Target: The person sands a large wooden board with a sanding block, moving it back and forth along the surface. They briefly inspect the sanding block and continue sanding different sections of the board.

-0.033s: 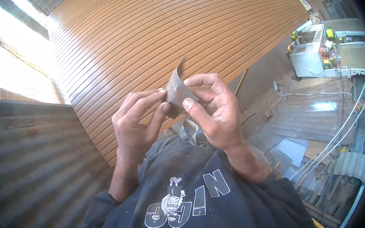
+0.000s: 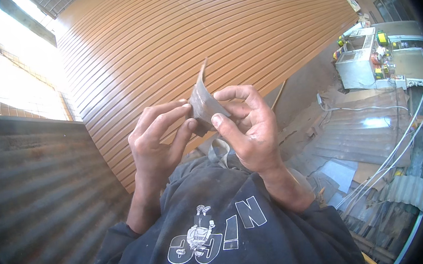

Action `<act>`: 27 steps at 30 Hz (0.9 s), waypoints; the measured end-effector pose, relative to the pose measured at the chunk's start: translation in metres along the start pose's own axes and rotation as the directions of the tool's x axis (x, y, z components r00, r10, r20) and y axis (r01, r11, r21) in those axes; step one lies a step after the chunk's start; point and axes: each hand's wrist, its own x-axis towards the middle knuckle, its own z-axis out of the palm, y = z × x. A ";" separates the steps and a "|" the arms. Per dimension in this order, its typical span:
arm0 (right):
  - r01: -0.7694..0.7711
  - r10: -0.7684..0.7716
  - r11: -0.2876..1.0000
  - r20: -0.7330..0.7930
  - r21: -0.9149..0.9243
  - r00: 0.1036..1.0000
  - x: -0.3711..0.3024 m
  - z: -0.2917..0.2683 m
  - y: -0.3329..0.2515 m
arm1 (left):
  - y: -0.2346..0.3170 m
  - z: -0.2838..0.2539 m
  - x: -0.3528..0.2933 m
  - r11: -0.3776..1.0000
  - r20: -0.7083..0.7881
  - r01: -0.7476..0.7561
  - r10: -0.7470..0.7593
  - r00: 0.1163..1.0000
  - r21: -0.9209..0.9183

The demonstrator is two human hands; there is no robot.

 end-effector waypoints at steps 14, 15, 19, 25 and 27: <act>0.157 -0.160 0.928 0.017 -0.338 0.987 0.012 -0.007 0.020 | -0.009 0.025 -0.001 0.957 0.067 0.273 -0.267 0.961 -0.101; 0.158 -0.171 0.907 0.000 -0.391 0.985 0.011 -0.003 0.017 | -0.008 0.020 -0.001 0.966 0.086 0.230 -0.221 0.971 -0.113; 0.163 -0.176 0.911 0.002 -0.379 0.984 -0.010 0.026 -0.015 | 0.025 -0.010 -0.005 0.970 -0.006 0.218 -0.220 0.976 -0.109; 0.147 -0.168 0.916 -0.026 -0.375 0.985 -0.027 0.036 -0.022 | 0.050 -0.005 -0.017 0.934 -0.107 0.265 -0.297 0.949 -0.241; 0.175 -0.195 0.904 -0.013 -0.390 0.981 -0.027 0.030 -0.016 | 0.045 0.000 -0.022 0.921 -0.075 0.295 -0.323 0.944 -0.254</act>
